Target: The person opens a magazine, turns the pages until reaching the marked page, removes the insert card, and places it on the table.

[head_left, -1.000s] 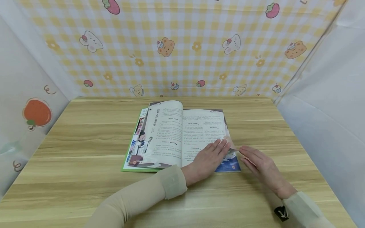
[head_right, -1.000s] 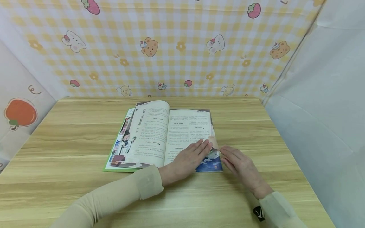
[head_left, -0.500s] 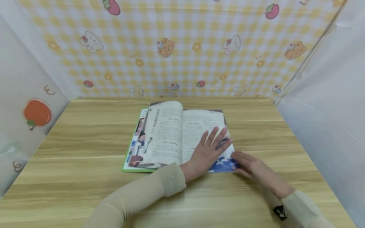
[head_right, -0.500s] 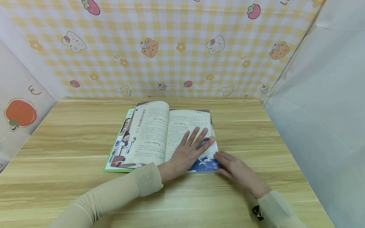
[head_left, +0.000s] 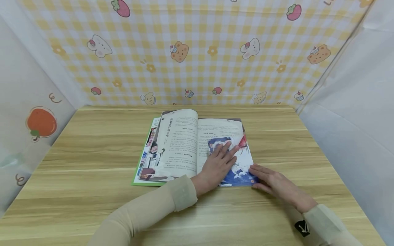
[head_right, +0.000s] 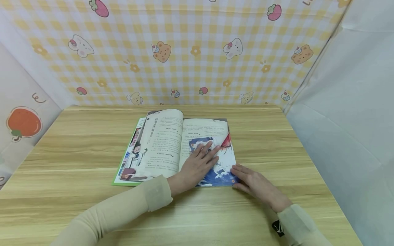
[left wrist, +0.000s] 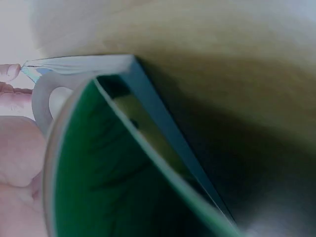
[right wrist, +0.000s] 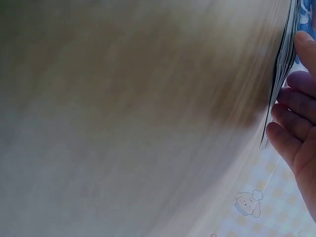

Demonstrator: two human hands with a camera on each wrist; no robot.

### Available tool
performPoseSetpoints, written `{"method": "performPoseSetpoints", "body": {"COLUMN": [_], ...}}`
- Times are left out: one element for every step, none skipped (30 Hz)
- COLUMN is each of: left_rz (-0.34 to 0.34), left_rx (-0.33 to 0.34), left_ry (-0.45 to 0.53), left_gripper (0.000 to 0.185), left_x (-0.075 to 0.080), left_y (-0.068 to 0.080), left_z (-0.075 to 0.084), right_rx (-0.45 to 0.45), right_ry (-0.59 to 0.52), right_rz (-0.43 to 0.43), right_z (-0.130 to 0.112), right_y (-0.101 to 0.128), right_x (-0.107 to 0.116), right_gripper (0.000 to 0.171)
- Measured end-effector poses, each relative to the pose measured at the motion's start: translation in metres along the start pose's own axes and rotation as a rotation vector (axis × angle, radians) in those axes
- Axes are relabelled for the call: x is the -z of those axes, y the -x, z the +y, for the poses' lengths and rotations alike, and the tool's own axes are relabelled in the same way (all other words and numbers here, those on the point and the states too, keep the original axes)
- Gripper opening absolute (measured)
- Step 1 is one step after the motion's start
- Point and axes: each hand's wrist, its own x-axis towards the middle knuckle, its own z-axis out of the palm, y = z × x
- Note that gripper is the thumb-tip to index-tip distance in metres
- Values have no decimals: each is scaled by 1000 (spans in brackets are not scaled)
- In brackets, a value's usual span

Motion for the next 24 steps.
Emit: {"method": "performPoseSetpoints", "body": {"left_rz": [-25,-39,-48,-48,-41,-35,-25,-19,-12,-5,-10,-21,-31,-46,-54,-65,-73,-69,-70,-67,-69,-71,-73,-74], "left_rx": [-7,-11,-13,-12,-10,-7,-2,4,10,16,23,29,35,40,44,49,54,57,57,55,51,48,44,40], "left_ry": [6,13,21,32,40,52,59,65,69,70,63,59,51,50,49,51,55,60,64,72,68,69,70,72], "left_gripper": [48,47,46,44,43,42,42,42,42,44,48,53,58,62,66,69,71,71,70,69,67,64,62,60], "left_x": [-1,-2,-2,-4,-5,-5,-6,-6,-6,-6,-5,-4,-3,-2,-2,-1,-1,-2,-2,-3,-3,-4,-4,-5], "left_y": [0,1,2,2,4,5,6,8,9,11,13,15,17,19,21,23,25,27,28,30,31,33,34,36], "left_z": [0,-1,-2,-2,-3,-4,-6,-7,-9,-11,-13,-15,-16,-18,-20,-22,-24,-25,-27,-28,-30,-31,-32,-32], "right_rx": [2,6,12,20,28,35,41,46,51,55,58,61,62,64,64,64,64,63,61,60,58,56,55,53], "right_ry": [0,0,0,1,3,5,5,4,3,2,1,1,0,1,1,2,3,3,1,0,-2,-3,-5,-5], "right_rz": [1,4,9,16,22,27,32,35,37,39,40,41,42,43,43,44,44,43,41,39,36,33,29,24], "right_z": [0,0,0,0,1,1,2,2,3,3,4,4,4,4,4,4,3,3,3,3,3,3,2,2], "right_y": [0,0,0,0,0,0,0,0,0,0,0,0,0,0,0,0,0,0,0,0,0,0,0,0], "right_x": [0,0,0,0,0,0,-1,-1,-1,-1,-1,-1,-1,0,0,0,0,1,1,1,1,1,1,1], "right_gripper": [49,48,48,47,47,46,46,46,45,45,45,45,45,45,45,45,45,45,45,45,44,44,44,44]}}
